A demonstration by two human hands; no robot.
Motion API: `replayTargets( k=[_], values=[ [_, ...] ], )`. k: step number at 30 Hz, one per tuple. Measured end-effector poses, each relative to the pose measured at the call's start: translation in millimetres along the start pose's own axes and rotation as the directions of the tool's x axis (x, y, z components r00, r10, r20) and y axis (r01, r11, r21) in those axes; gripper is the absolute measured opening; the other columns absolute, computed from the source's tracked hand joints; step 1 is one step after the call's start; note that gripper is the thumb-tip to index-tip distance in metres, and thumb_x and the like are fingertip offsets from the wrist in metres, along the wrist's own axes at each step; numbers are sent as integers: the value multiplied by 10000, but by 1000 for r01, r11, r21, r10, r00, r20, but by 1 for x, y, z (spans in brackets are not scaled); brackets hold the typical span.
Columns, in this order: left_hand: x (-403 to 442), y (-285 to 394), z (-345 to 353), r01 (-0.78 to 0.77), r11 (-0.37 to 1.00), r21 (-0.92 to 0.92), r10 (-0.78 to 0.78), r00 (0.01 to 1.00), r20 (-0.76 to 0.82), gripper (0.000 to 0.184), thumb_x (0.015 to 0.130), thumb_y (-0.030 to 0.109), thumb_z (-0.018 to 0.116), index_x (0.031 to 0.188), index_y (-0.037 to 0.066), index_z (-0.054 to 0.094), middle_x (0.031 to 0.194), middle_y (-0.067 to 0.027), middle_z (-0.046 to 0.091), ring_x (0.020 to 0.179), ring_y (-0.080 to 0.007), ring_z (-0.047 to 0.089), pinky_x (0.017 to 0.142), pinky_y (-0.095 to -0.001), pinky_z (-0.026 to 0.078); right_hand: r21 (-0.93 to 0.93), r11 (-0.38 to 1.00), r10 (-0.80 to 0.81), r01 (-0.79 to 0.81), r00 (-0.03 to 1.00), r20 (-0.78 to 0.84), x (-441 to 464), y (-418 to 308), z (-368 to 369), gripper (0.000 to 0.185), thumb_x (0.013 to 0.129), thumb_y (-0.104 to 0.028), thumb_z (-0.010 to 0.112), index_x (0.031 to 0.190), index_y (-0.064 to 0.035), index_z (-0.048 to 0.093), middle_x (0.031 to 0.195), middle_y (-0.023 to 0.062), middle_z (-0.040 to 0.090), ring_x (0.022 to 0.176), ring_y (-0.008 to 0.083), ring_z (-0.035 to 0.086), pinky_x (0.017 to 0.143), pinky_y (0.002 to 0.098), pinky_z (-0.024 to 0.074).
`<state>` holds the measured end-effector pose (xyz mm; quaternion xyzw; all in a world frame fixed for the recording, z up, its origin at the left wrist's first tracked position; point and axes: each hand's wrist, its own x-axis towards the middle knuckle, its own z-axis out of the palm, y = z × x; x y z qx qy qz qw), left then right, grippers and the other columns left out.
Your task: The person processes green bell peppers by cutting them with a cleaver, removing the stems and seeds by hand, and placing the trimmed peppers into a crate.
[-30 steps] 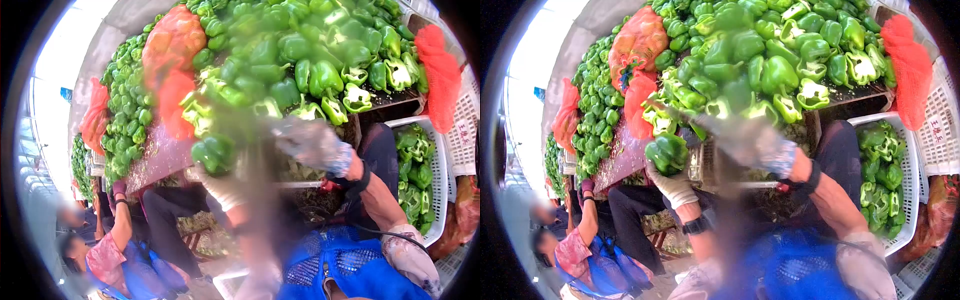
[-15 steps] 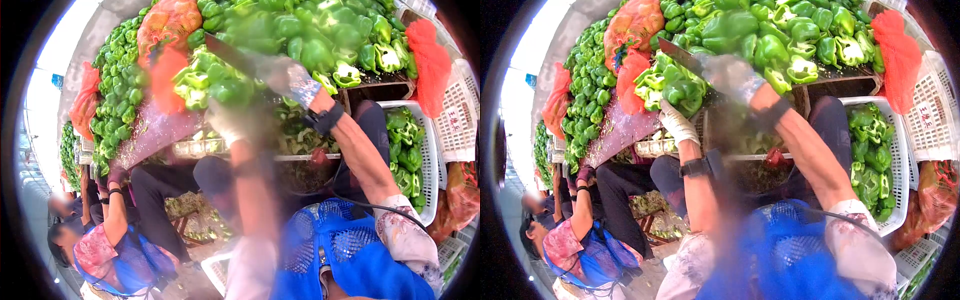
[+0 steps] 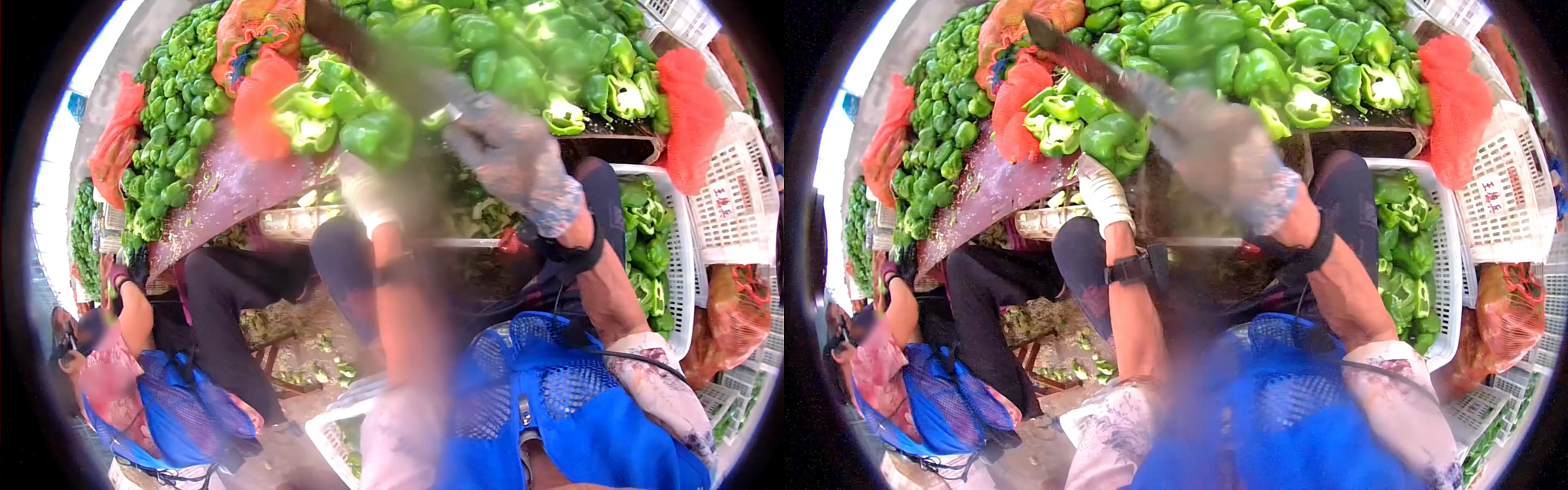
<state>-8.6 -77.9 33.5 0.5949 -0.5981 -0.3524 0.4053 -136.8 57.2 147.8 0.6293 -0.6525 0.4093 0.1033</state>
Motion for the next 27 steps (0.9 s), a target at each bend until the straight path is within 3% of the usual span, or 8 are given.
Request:
replayTargets(
  k=[3,6,9,12,16,19,24,27],
  values=[
    [-4,-5,5,33,986,-163,-33,999,4,400,1044,257,335,1248,-24,534,1175,-207,607,1034,-304,583,887,-327,458,-190,964,-102,188,916,389,-35,48,89,217,886,-161,566,1052,-61,663,817,122,658,645,262,637,560,357,523],
    [-13,-16,4,-31,991,-127,33,999,15,396,1036,274,350,1235,-10,543,1159,-187,614,1024,-289,588,882,-324,467,-15,984,-170,178,958,232,-33,42,86,144,874,-141,557,922,-62,668,778,106,658,644,263,638,563,346,528],
    [-3,-35,5,-175,984,-31,175,984,14,416,1028,318,367,1229,2,551,1153,-158,619,1015,-263,595,883,-319,479,471,855,7,-217,913,408,-21,32,95,192,879,-139,506,928,-51,670,744,106,654,634,276,637,570,377,532],
    [11,-36,21,-162,965,-209,194,971,143,465,1020,386,379,1235,12,552,1168,-124,618,1016,-234,597,873,-331,500,-193,980,61,42,865,497,17,0,63,239,895,-137,494,1055,-8,615,797,151,683,721,300,685,620,424,552],
    [21,-43,21,-40,835,-549,78,996,47,299,998,234,476,1123,-4,605,960,-69,616,824,-161,559,741,-288,475,-164,986,89,-12,879,468,-11,18,107,387,886,-133,483,1255,-17,493,783,174,668,707,310,680,590,445,540],
    [-1,-9,15,174,605,-777,-93,985,148,415,960,390,520,1164,35,588,1024,-51,599,898,-189,569,778,-302,491,-123,992,81,-32,905,419,-41,27,108,563,866,-134,494,1414,-45,397,762,183,642,669,313,659,538,460,516],
    [-17,-16,18,-55,825,-563,36,998,-44,521,982,426,445,1263,-3,536,1164,-160,593,993,-259,585,881,-375,488,67,988,-145,139,986,86,-67,54,62,568,823,-118,561,1378,-58,459,753,177,611,647,304,619,515,442,489],
    [-26,-10,29,-283,938,-201,240,947,-213,507,986,335,476,1353,-14,452,1294,-237,503,1102,-321,533,954,-403,437,-18,916,372,-402,831,414,-31,49,-39,457,866,-129,554,1310,-34,506,781,142,614,657,254,613,493,379,484]
  ],
)
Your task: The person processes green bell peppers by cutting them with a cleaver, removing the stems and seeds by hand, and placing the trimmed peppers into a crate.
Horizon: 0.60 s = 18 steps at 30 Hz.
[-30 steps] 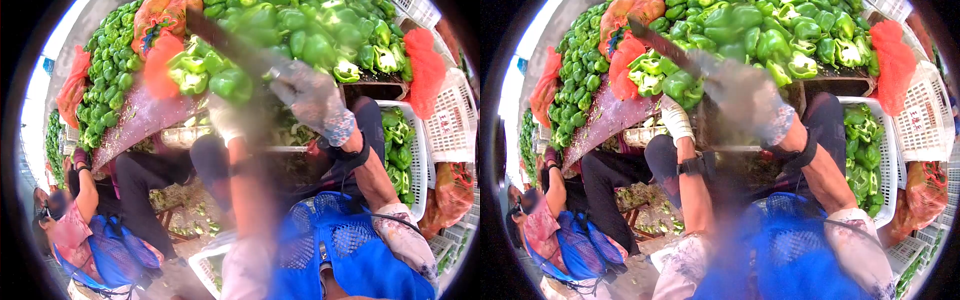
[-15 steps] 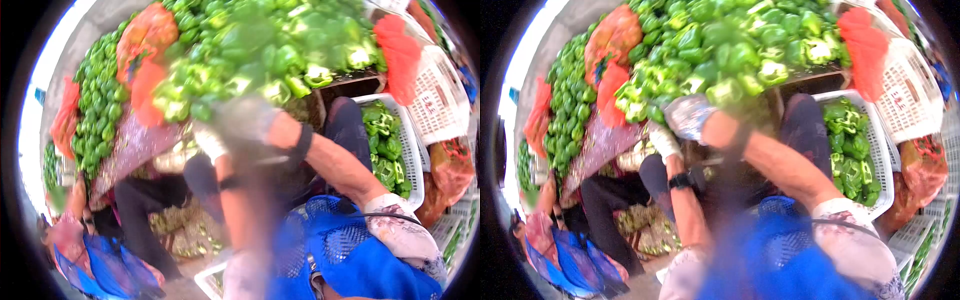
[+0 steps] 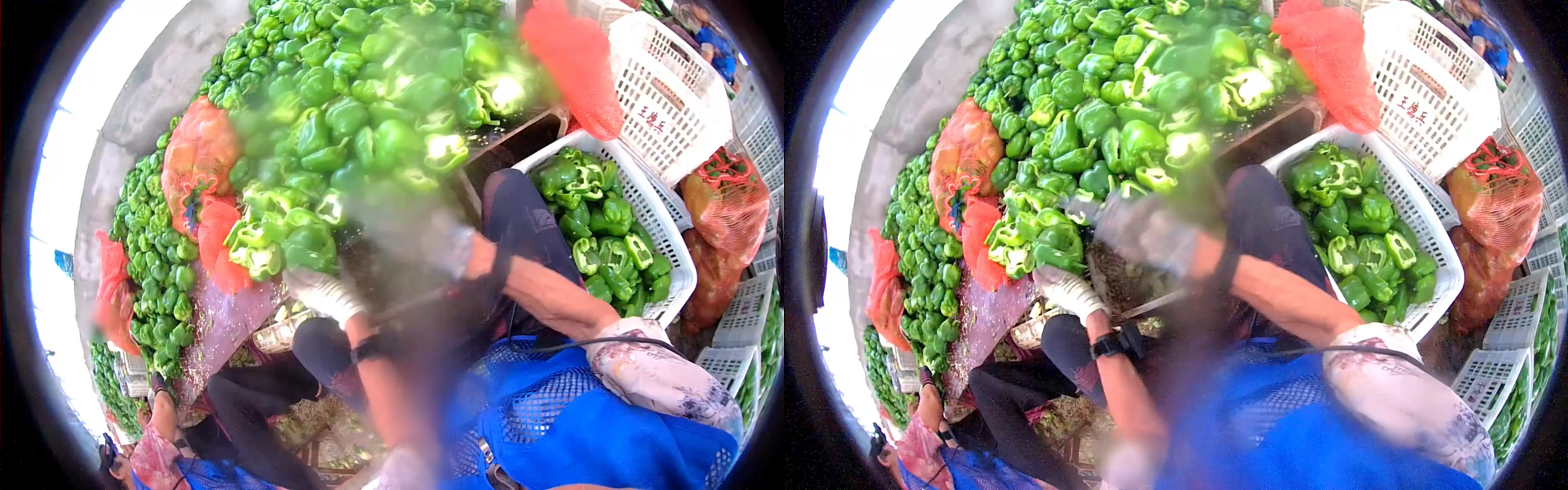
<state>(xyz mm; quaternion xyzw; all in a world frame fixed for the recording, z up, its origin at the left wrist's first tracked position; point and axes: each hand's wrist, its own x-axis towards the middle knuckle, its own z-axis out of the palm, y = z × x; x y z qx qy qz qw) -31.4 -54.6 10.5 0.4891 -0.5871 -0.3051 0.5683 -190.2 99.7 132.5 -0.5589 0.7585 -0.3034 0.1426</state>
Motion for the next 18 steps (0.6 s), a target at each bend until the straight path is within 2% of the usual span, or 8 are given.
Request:
replayTargets(
  k=[3,5,7,8,10,15,17,18],
  values=[
    [-18,31,4,-212,935,286,200,977,71,648,925,330,593,1431,10,344,1443,-287,305,1283,-404,390,1074,-470,345,-161,934,323,-319,946,2,2,14,-31,374,900,-155,542,1255,-36,549,836,121,632,693,232,629,508,355,491],
    [-36,37,12,-260,908,329,225,964,140,815,836,401,691,1460,48,303,1495,-279,212,1347,-430,292,1116,-503,292,-531,790,19,-306,878,-479,-7,22,8,347,917,-186,542,1228,-34,566,878,131,649,716,236,641,540,374,498],
    [-47,31,24,-265,849,456,195,961,195,1014,694,546,774,1478,120,295,1523,-271,144,1379,-463,198,1112,-598,235,-487,816,105,-312,908,-406,13,43,41,380,919,-191,546,1260,-22,534,901,142,648,718,254,641,577,394,502],
    [-46,3,32,-487,675,555,447,867,219,1093,623,636,773,1478,147,299,1513,-277,174,1366,-501,189,1075,-656,229,-222,911,245,-348,888,-390,24,41,50,372,913,-181,549,1244,-13,530,905,143,641,730,267,640,601,396,507],
    [-46,34,41,-325,619,715,121,939,322,1142,579,698,754,1477,157,304,1497,-285,212,1346,-522,218,1042,-674,252,361,847,509,-390,793,-335,45,37,69,355,900,-160,556,1213,4,523,913,147,626,753,292,637,647,399,515],
    [-17,59,57,-283,460,842,18,951,310,990,669,602,743,1467,198,319,1454,-253,301,1322,-437,329,975,-604,377,262,940,298,-216,896,-329,121,92,168,212,907,-124,525,1073,6,550,882,137,600,803,223,615,667,342,512],
    [0,64,63,-277,398,874,-45,946,320,923,705,549,742,1458,199,339,1433,-247,326,1296,-407,369,936,-585,412,592,803,203,64,905,-373,136,89,182,194,911,-109,509,1063,1,560,901,138,606,804,207,620,656,327,512],
    [10,61,66,-299,393,869,-21,943,333,900,711,531,742,1450,195,352,1418,-243,342,1274,-405,387,917,-581,420,884,439,260,161,919,-296,140,81,187,188,915,-104,502,1058,-1,568,921,139,613,809,202,624,652,321,513]
  ],
)
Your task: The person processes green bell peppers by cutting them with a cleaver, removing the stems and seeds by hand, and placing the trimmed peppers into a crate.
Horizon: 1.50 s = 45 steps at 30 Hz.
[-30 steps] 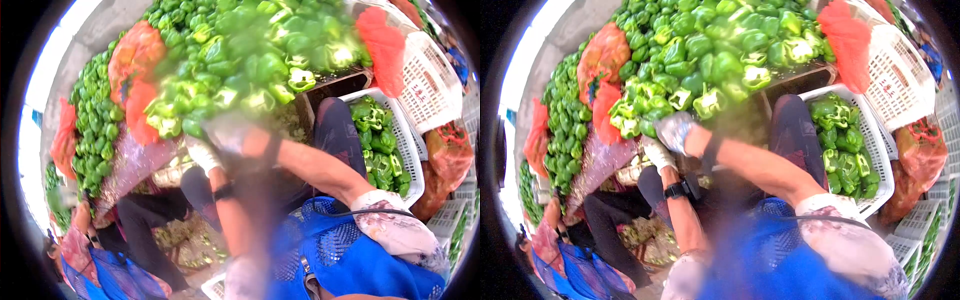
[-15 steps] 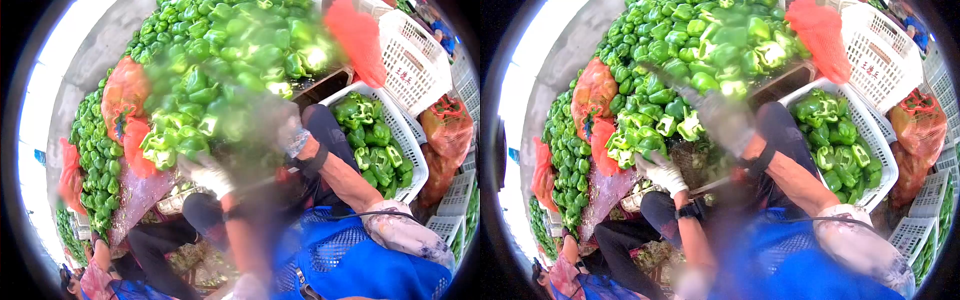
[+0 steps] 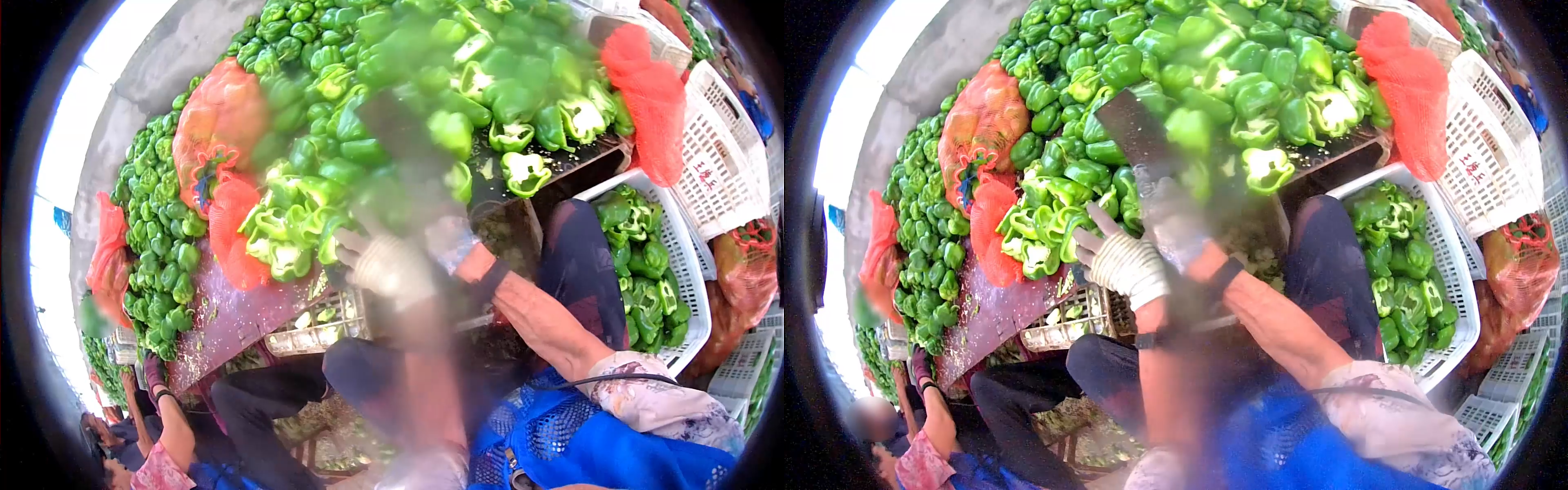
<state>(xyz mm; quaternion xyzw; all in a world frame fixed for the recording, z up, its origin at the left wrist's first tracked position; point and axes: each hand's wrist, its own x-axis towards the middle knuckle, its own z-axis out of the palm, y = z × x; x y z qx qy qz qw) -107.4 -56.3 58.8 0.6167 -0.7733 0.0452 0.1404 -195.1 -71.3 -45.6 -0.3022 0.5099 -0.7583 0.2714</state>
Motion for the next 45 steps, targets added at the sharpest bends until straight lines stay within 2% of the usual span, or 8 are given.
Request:
replayTargets(
  k=[6,10,13,15,27,32,35,45],
  values=[
    [67,-33,5,-84,996,21,85,996,-41,930,662,480,799,1432,168,381,1362,-240,407,1193,-411,447,882,-578,435,734,563,231,-380,925,303,19,11,23,188,872,-91,497,1007,-25,609,757,89,611,686,200,610,578,342,517],
    [73,-46,4,-174,984,-25,172,983,-66,973,603,506,823,1417,160,416,1327,-239,444,1166,-415,469,874,-574,436,-113,993,80,-37,911,405,39,-40,9,157,847,-108,541,966,-44,622,738,85,613,673,192,617,569,337,520],
    [76,-48,-4,-209,970,-128,213,977,20,877,630,521,792,1356,146,474,1276,-233,478,1128,-419,486,877,-560,418,-903,-149,-202,404,881,427,54,-118,-13,136,829,-121,573,935,-59,631,725,82,615,663,185,622,563,333,523],
    [74,-58,8,-267,945,-189,260,964,-64,801,680,537,740,1332,139,499,1274,-242,480,1143,-430,473,891,-573,392,-873,-371,-275,317,860,429,93,-130,-47,123,816,-130,595,915,-69,637,716,80,616,657,181,626,559,330,525],
    [116,-121,-10,-448,840,-307,129,714,-688,243,753,126,736,961,32,653,996,-157,644,981,-328,597,912,-404,462,-749,-144,-9,646,756,654,21,-169,52,384,861,-216,597,1242,-182,562,1040,83,625,901,227,611,740,379,509],
    [212,-246,42,-87,954,-286,-78,851,-519,543,820,347,716,1243,27,605,1191,-195,624,1106,-375,573,1014,-392,410,-428,-137,273,893,449,851,2,-126,94,500,894,-225,558,1370,-355,476,1323,40,512,1208,234,498,965,431,408],
    [224,-278,82,329,602,-727,-154,942,299,591,873,495,640,1269,58,604,1161,-153,650,1019,-217,600,932,-306,444,-544,-54,302,837,533,790,4,-107,95,541,948,-229,467,1421,-474,370,1580,-14,248,1411,254,319,1103,491,279],
    [192,-288,87,207,796,-569,-49,959,280,771,868,640,553,1262,-22,577,1093,-159,656,961,-205,586,887,-326,448,-445,-125,-339,887,384,859,62,-38,11,506,923,-321,599,1400,-224,458,1127,43,584,867,219,583,798,381,494]
  ],
)
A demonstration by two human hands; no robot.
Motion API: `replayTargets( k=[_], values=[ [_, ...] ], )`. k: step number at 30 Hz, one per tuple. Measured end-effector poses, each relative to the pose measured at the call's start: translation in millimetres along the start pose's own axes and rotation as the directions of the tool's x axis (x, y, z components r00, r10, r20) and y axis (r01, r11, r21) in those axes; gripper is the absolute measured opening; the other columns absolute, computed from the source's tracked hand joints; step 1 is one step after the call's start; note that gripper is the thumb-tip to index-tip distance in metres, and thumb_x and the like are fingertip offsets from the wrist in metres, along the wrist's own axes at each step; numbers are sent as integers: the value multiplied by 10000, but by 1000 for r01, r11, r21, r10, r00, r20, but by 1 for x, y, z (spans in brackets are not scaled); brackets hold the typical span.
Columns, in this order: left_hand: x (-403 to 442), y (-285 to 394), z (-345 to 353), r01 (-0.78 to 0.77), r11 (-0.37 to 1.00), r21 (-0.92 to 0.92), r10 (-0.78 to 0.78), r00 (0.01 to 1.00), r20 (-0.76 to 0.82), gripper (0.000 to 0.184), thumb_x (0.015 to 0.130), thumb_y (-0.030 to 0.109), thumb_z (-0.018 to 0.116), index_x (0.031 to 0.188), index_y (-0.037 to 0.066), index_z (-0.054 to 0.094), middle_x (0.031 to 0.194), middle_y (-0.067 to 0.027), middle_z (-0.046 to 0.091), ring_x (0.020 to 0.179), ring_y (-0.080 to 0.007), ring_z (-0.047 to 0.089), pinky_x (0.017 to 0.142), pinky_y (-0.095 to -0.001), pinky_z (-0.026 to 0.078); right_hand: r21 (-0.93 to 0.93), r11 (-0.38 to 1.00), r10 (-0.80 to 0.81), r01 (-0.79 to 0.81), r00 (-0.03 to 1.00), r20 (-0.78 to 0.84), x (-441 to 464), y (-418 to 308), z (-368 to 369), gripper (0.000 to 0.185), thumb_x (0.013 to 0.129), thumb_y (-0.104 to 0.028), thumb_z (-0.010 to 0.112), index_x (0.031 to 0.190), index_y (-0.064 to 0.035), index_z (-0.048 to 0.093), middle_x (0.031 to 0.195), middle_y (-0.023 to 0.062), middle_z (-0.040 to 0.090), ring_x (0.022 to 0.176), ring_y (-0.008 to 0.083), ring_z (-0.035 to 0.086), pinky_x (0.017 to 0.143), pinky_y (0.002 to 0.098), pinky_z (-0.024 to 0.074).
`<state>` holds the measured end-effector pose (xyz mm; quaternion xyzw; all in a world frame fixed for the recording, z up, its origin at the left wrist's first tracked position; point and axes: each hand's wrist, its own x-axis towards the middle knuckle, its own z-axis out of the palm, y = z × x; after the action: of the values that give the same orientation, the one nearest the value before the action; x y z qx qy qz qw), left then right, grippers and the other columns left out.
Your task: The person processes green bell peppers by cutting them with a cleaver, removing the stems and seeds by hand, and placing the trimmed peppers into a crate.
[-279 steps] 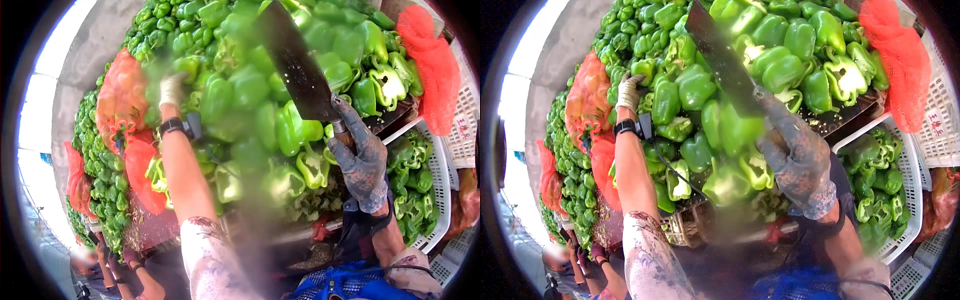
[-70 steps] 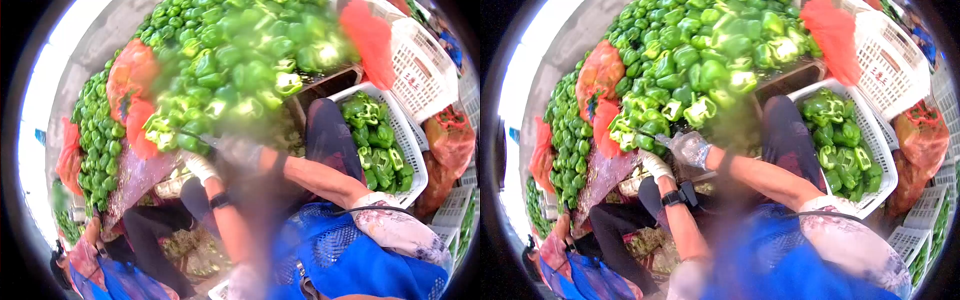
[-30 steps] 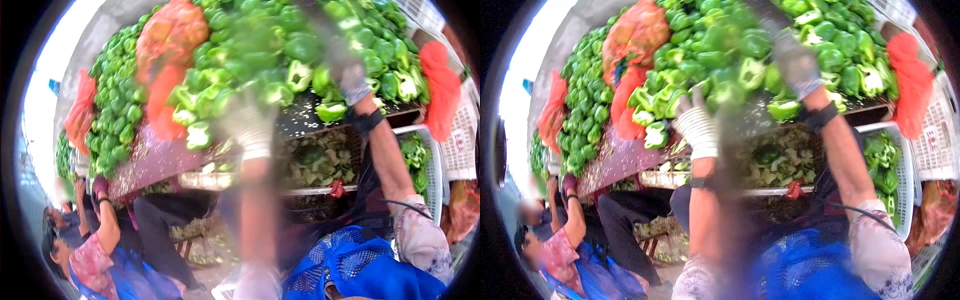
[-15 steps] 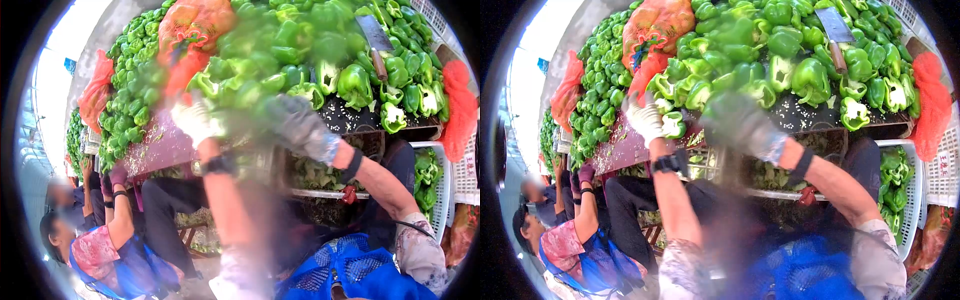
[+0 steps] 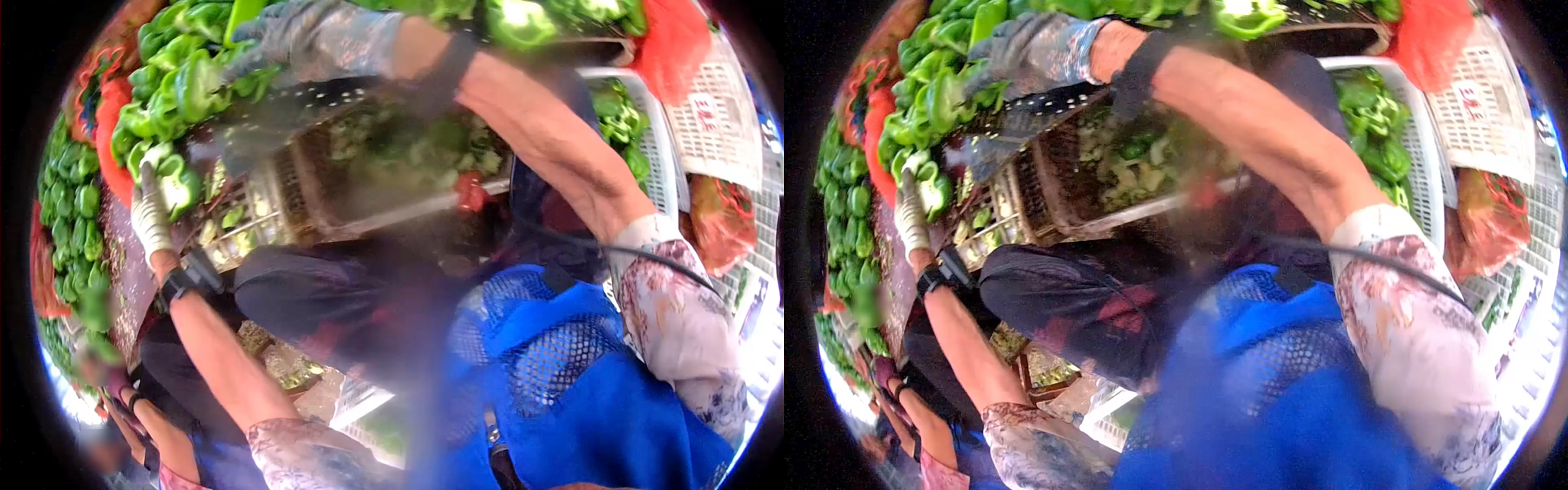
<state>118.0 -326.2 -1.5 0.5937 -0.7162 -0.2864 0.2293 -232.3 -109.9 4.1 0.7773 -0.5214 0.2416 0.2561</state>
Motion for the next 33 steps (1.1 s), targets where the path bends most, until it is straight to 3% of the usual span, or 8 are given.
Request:
replayTargets(
  k=[5,7,9,13,21,26,29,33],
  values=[
    [-7,0,-25,-28,992,-120,38,996,83,685,899,534,589,1315,-9,548,1204,-100,631,1025,-207,576,950,-311,415,436,738,61,-514,696,716,-29,-27,-150,284,925,-295,568,1142,-131,649,1043,144,675,868,239,658,760,319,546],
    [-28,12,-46,-177,981,82,176,984,11,608,911,509,586,1270,19,603,1209,-109,640,1066,-207,561,971,-312,398,510,858,-410,50,666,624,-80,-22,-108,239,931,-250,568,998,-48,677,936,148,686,793,260,661,712,335,555],
    [-66,50,-53,-105,970,-219,73,986,-149,478,923,421,609,1171,15,663,1115,-102,685,975,-168,608,880,-288,450,79,883,43,-463,249,968,-102,-34,-97,229,915,-196,574,992,-14,690,942,134,694,810,274,675,722,366,565],
    [-176,141,-34,-284,920,-271,252,956,-148,362,927,362,621,1005,24,724,930,-85,715,792,-119,632,764,-261,490,-51,930,71,-364,41,997,-184,-35,43,277,887,-152,576,1116,-60,701,1132,102,688,1033,269,658,842,416,548],
    [-229,167,105,-187,925,-331,322,848,421,237,911,214,622,1028,31,715,944,-46,704,820,-109,624,746,-256,500,76,889,68,-451,295,953,-200,-14,32,309,841,-234,593,1107,-130,711,1158,96,671,1018,253,644,916,371,489],
    [-204,89,231,-302,946,-120,317,777,543,355,869,325,669,1066,30,700,1004,-135,711,954,-233,657,837,-338,497,512,325,263,-795,596,759,-123,-47,-136,247,791,-204,627,979,-68,713,1187,182,625,1006,291,640,883,361,506],
    [-209,83,267,-545,809,221,291,698,654,655,795,512,685,1256,57,591,1211,-189,633,1070,-308,630,905,-361,484,696,694,35,-186,974,224,-135,-50,-160,280,739,-117,665,1008,-44,689,1221,180,608,1035,321,630,891,362,507],
    [-206,52,312,-423,905,47,289,691,663,695,815,473,681,1344,57,505,1176,-154,656,1050,-281,634,894,-340,492,646,730,159,-222,975,155,-139,-64,-181,349,688,-23,693,1036,-43,670,1272,162,591,1074,332,619,898,376,509]
  ],
)
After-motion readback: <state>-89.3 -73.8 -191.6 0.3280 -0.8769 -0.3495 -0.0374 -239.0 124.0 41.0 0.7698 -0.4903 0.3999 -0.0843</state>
